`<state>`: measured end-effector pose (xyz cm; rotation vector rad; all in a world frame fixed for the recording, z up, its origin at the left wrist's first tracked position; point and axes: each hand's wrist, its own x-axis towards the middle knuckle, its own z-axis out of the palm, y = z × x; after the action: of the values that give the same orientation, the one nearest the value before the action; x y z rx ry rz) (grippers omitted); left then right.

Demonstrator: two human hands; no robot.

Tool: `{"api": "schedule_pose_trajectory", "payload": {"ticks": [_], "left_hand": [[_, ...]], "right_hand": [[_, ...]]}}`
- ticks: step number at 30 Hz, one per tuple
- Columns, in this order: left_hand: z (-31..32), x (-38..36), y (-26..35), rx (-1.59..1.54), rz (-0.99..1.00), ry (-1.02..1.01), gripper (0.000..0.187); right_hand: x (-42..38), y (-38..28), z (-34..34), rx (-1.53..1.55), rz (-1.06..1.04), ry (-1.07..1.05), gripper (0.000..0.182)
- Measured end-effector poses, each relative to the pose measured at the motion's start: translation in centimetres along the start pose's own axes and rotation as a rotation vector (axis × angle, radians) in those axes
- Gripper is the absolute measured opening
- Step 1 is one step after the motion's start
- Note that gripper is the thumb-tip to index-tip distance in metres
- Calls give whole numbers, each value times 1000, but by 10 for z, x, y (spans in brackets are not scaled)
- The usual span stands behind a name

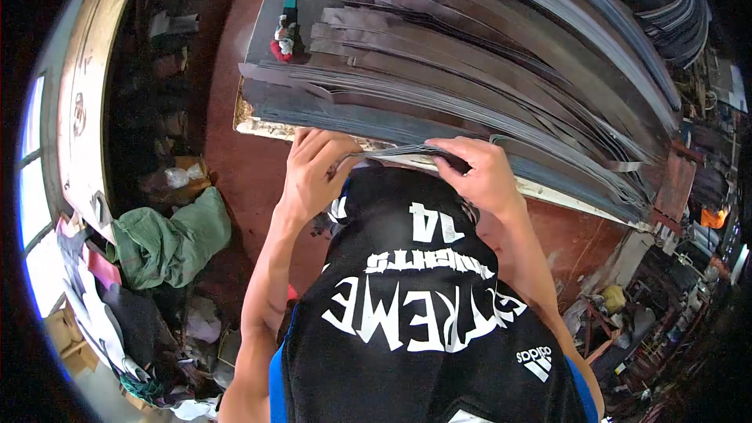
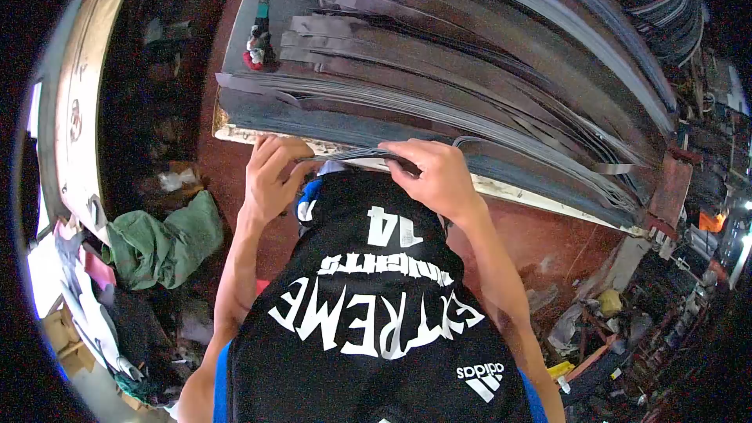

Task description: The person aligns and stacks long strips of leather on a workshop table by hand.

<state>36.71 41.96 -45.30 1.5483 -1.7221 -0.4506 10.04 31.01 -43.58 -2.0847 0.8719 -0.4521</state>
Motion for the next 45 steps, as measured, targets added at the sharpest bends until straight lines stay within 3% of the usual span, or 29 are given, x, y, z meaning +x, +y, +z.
{"api": "schedule_pose_trajectory", "payload": {"ticks": [12, 15, 17, 24, 45], "left_hand": [[16, -18, 32, 73, -76, 181, 27], [17, -23, 38, 112, -34, 225, 28], [20, -26, 41, 192, 98, 294, 31], [25, -36, 52, 217, 115, 334, 32], [15, -22, 33, 61, -1, 403, 39]], "right_hand": [[-9, 14, -1, -12, -172, 58, 25], [-11, 11, -4, -75, -218, 72, 30], [-12, 10, -4, -106, -285, 105, 33], [-15, 20, -2, -120, -435, 187, 42], [8, 23, 6, -103, -487, 110, 46]]}}
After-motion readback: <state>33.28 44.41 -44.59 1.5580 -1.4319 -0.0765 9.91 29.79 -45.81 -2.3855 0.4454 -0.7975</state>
